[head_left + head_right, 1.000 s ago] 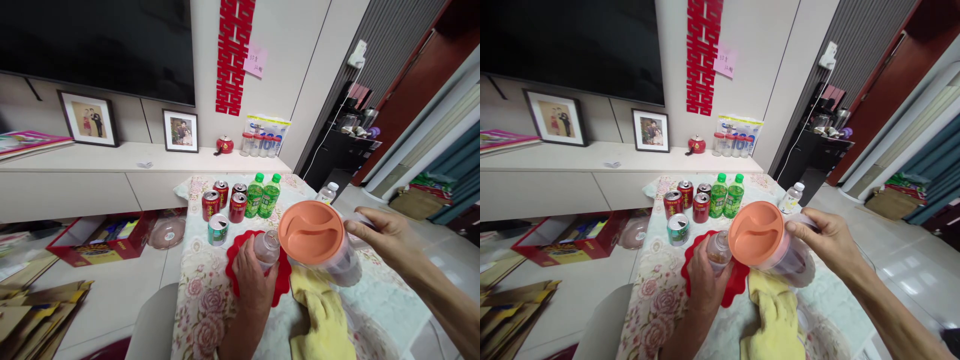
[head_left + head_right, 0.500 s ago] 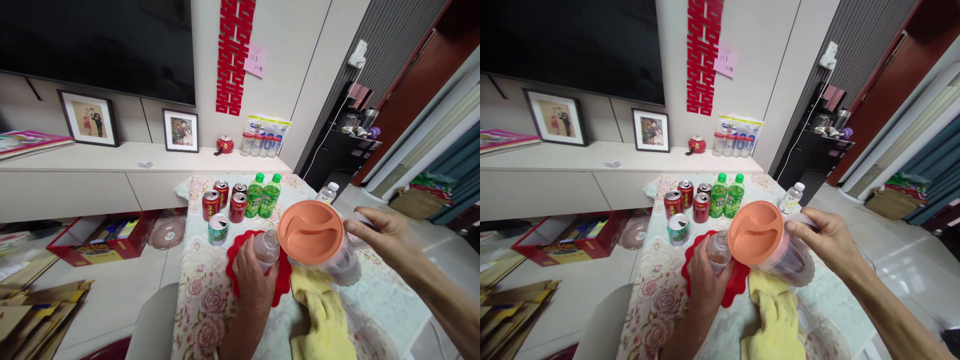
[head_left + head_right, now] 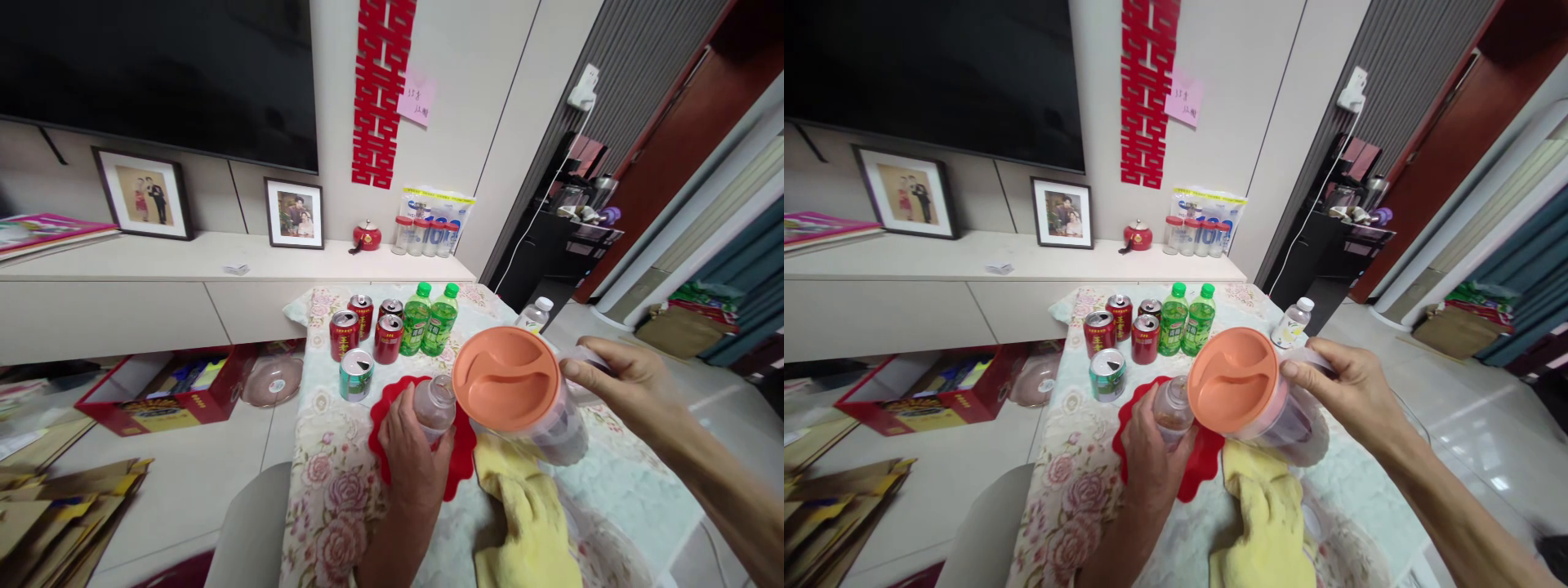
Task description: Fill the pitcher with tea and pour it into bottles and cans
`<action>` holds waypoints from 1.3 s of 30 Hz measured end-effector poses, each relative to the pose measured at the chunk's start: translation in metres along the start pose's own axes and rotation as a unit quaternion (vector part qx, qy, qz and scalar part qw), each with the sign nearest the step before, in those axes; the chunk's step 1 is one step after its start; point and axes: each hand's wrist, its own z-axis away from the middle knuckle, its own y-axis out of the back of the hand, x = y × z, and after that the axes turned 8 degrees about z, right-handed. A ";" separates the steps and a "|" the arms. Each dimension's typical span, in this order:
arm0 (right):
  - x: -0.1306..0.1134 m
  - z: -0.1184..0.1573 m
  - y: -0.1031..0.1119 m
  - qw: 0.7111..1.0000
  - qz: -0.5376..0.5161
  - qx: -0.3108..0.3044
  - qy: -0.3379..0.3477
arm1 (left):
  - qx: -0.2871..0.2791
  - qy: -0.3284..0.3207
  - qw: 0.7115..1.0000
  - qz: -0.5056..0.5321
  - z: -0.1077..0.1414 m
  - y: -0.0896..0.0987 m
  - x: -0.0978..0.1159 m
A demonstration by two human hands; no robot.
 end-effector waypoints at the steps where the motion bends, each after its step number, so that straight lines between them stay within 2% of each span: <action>1: 0.000 0.000 0.000 1.000 0.000 0.000 0.002 | -0.002 0.001 1.000 0.000 0.000 0.000 0.000; 16: -0.002 0.002 0.001 1.000 -0.003 -0.012 0.004 | 0.000 0.006 1.000 -0.006 0.000 0.000 0.001; 39: 0.009 0.002 0.000 0.999 -0.026 -0.018 0.020 | 0.000 0.004 1.000 -0.007 0.001 -0.001 -0.001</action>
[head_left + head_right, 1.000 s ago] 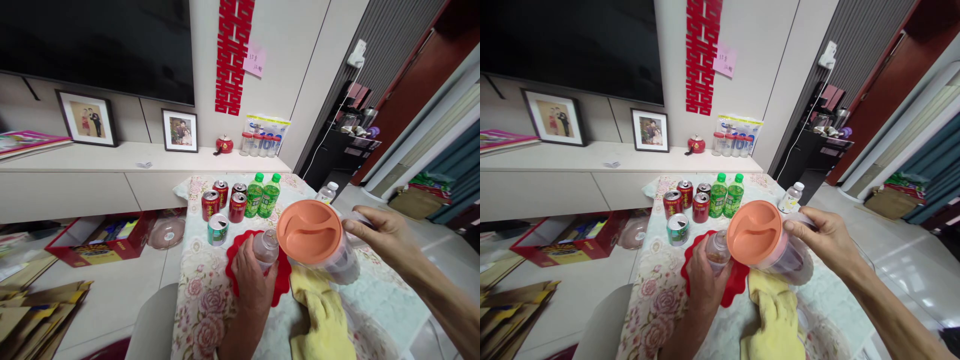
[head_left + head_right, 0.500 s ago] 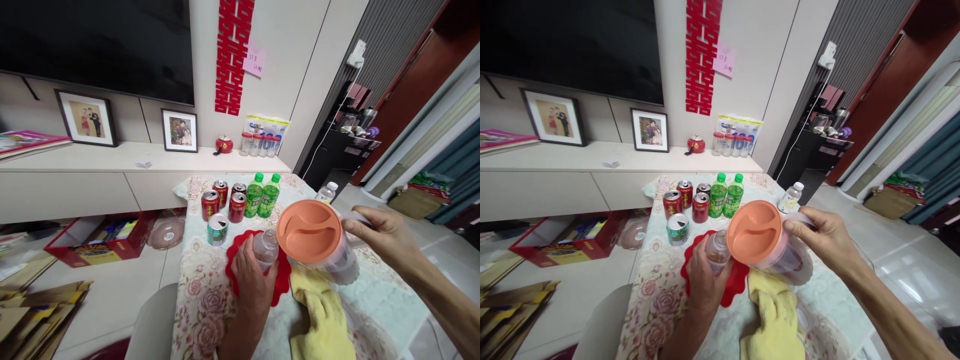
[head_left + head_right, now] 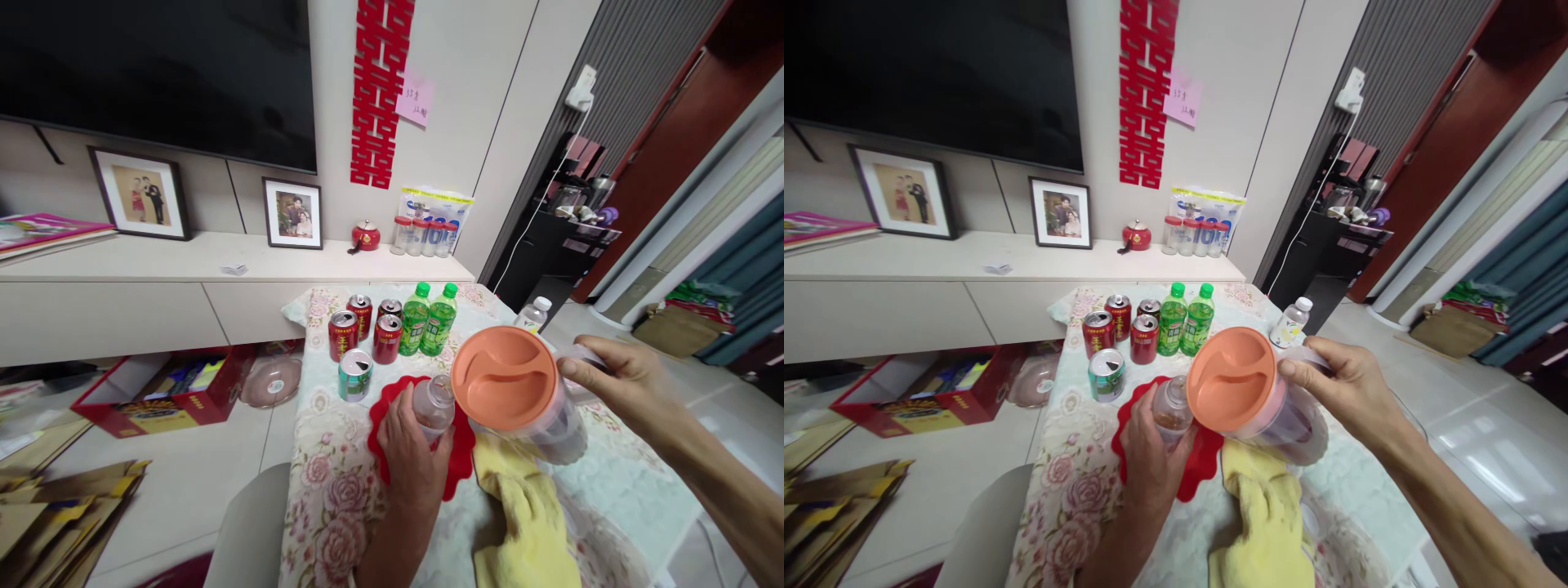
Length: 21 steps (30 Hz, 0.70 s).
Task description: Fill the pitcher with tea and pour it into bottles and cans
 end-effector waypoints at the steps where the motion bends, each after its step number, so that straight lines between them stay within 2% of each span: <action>1: 0.000 0.000 0.000 1.000 0.001 0.000 0.000 | 0.000 0.001 1.000 0.000 0.000 0.000 0.000; 16: 0.001 -0.001 -0.001 1.000 0.006 -0.004 -0.006 | -0.001 0.000 1.000 -0.001 -0.001 0.002 0.002; 21: -0.008 -0.001 0.000 1.000 0.020 -0.004 -0.005 | -0.002 0.003 1.000 -0.001 -0.001 0.002 0.002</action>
